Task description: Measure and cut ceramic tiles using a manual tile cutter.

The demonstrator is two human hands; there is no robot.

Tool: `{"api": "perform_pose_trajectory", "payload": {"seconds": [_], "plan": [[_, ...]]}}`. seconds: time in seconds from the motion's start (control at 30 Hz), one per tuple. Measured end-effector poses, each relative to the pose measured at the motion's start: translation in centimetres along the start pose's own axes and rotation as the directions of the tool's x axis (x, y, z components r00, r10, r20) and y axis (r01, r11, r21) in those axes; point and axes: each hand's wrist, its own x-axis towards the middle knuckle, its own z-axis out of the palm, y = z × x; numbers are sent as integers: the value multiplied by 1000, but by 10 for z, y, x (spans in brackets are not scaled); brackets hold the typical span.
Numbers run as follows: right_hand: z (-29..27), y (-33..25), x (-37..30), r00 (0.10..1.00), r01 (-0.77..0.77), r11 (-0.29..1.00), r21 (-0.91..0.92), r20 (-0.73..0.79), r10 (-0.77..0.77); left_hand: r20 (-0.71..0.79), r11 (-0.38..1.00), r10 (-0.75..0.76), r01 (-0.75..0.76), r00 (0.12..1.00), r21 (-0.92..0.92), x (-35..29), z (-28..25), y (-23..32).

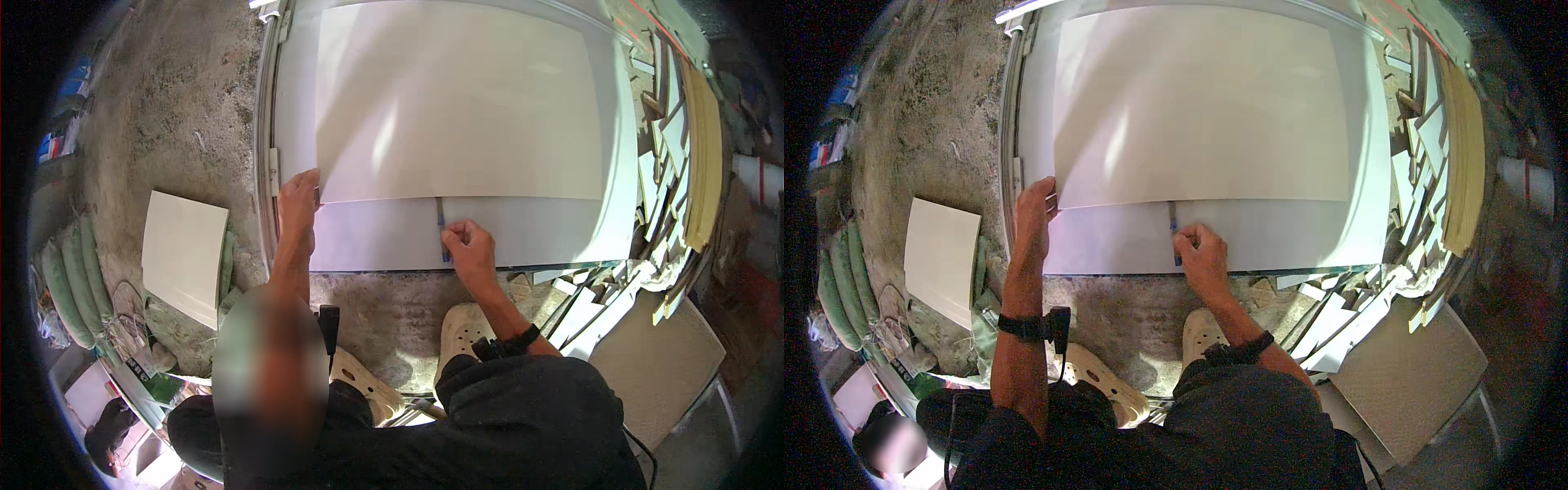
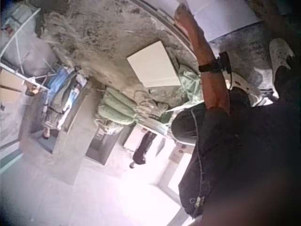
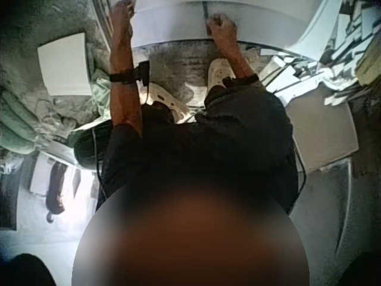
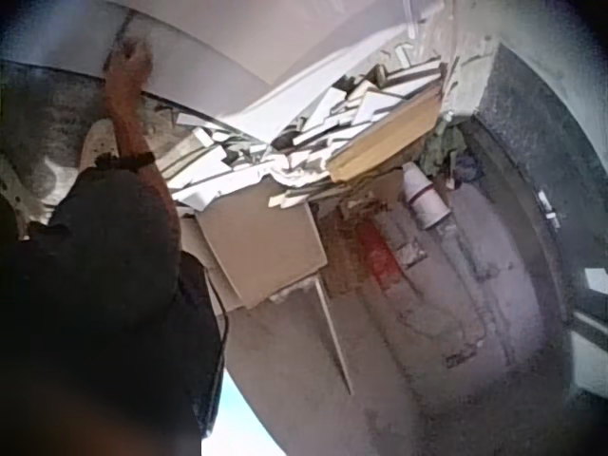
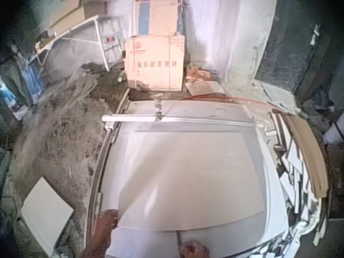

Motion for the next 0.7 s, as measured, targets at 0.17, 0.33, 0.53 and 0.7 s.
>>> {"api": "perform_pose_trajectory", "payload": {"seconds": [0.17,0.33,0.53,0.7], "plan": [[2,2,2,998,-58,998,11,-4,58,-18,999,16,-16,1000,34,7,-3,-9],[3,6,0,998,-63,998,30,7,63,-28,999,14,-12,1000,52,3,0,-6],[2,4,2,999,-33,999,-39,-20,32,-167,772,397,-230,903,592,-18,-2,38],[-1,-3,-2,1000,0,999,-48,-6,0,-150,694,536,-332,831,638,0,-11,65]]}}
